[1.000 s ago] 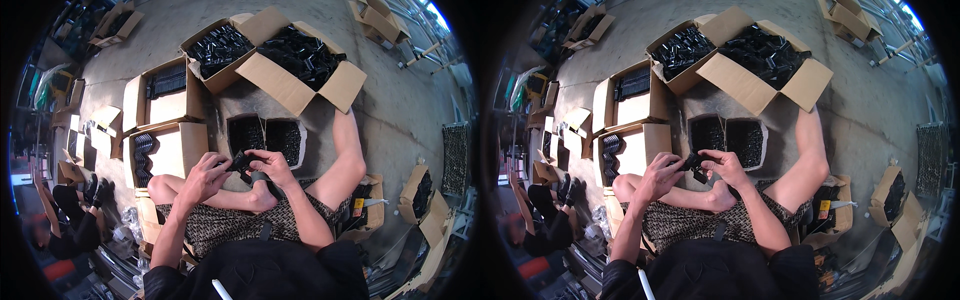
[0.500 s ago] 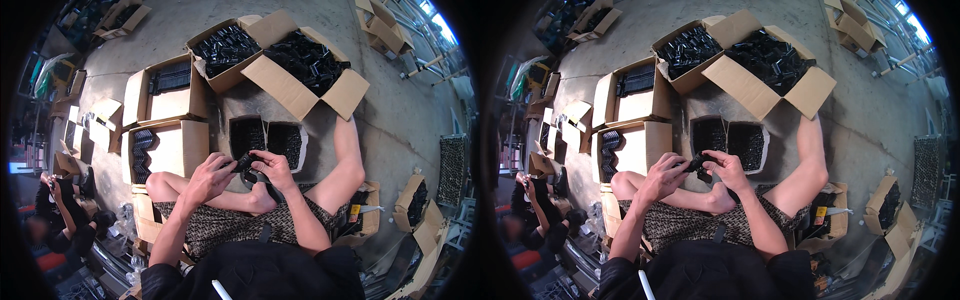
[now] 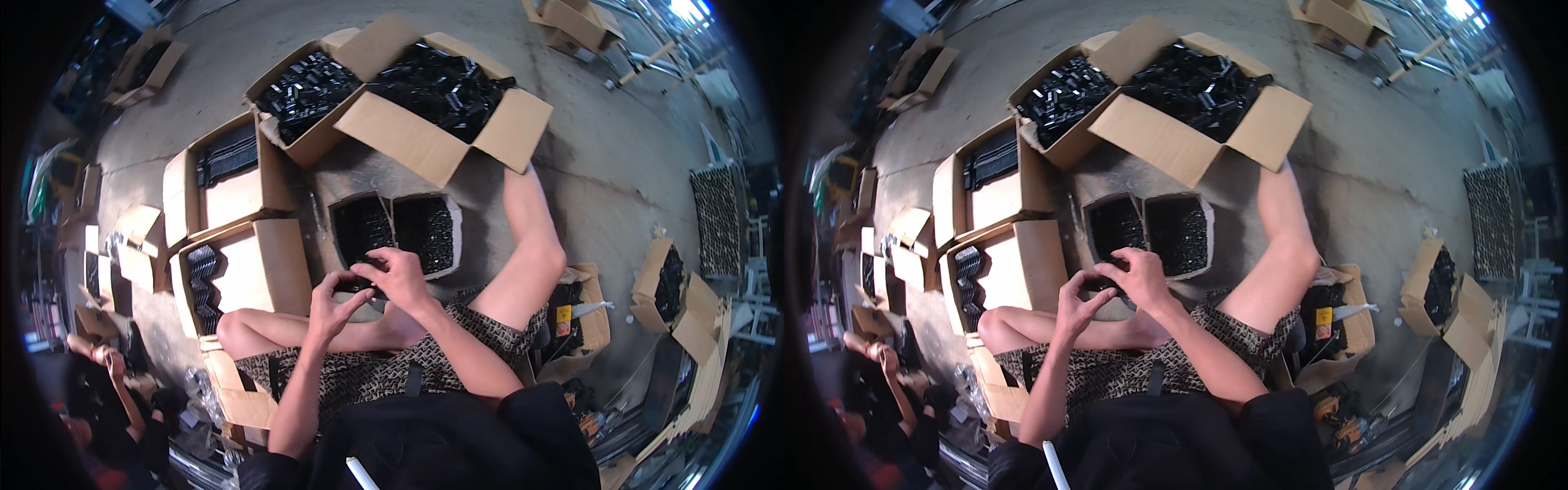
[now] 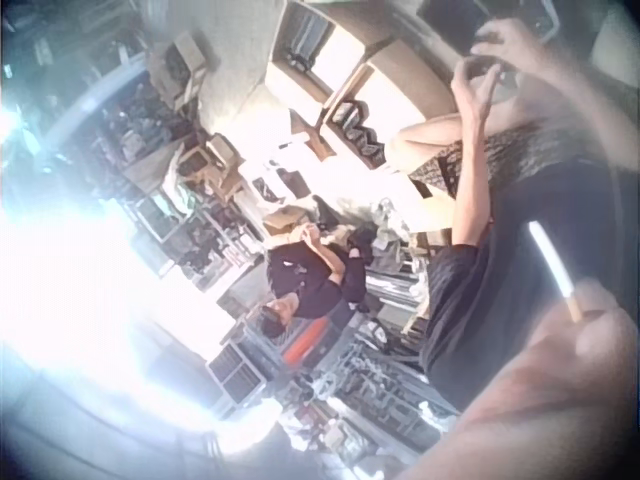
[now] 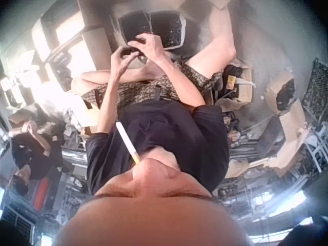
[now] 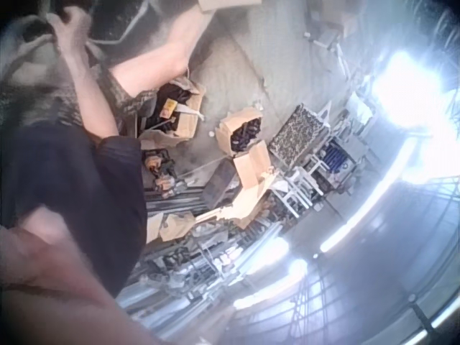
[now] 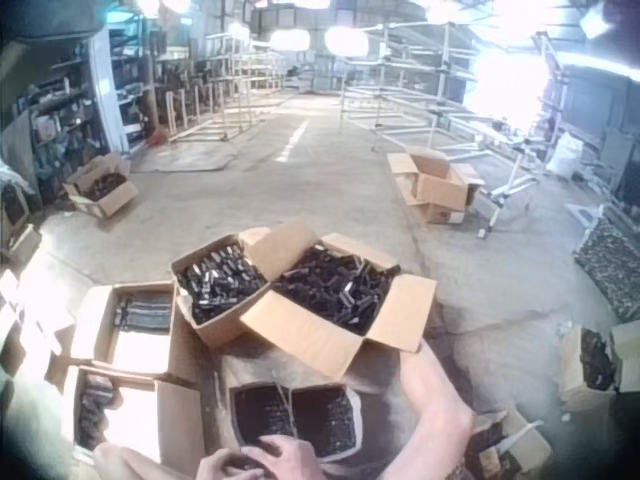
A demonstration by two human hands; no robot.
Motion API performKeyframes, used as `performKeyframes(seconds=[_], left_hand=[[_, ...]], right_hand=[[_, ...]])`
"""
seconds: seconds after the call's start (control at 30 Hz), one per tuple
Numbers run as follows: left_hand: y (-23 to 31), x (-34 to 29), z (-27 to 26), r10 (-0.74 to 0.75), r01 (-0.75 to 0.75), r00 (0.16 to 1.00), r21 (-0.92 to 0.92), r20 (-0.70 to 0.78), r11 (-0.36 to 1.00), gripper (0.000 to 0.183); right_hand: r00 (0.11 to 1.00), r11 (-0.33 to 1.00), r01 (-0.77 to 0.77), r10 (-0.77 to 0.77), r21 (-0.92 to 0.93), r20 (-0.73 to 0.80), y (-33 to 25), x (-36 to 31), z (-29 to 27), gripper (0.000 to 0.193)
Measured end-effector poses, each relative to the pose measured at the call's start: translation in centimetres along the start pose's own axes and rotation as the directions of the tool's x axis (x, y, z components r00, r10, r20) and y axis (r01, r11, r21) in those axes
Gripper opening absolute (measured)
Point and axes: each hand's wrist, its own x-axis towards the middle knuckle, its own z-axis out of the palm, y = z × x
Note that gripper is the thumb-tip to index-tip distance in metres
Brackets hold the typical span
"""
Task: The person picks up black plastic components from small containers on the floor and places them into organized rows within larger cardboard boxes.
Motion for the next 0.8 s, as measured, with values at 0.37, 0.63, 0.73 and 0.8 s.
performKeyframes(seconds=[0.37,0.63,0.73,0.8], left_hand=[[-6.9,-1.4,4.0,-0.335,0.215,0.942,-0.81,0.025,0.545,0.017],[-3.9,-0.5,3.2,-0.193,0.066,0.978,-0.755,-0.082,0.652,0.017],[-3.0,-0.4,2.6,-0.164,0.053,0.983,-0.719,-0.086,0.693,0.02],[-2.9,-0.2,2.3,-0.136,0.032,0.986,-0.692,-0.096,0.721,0.02]], right_hand=[[0.957,0.536,-0.122,0.285,-0.835,0.044,11.7,5.6,-6.7,0.022],[0.96,0.511,-0.156,0.279,-0.846,-0.009,13.5,4.4,-4.7,0.018],[0.955,0.599,-0.208,0.297,-0.773,-0.028,12.9,4.3,-6.3,0.016],[0.971,0.686,-0.195,0.238,-0.701,-0.038,11.9,4.2,-7.0,0.018]])
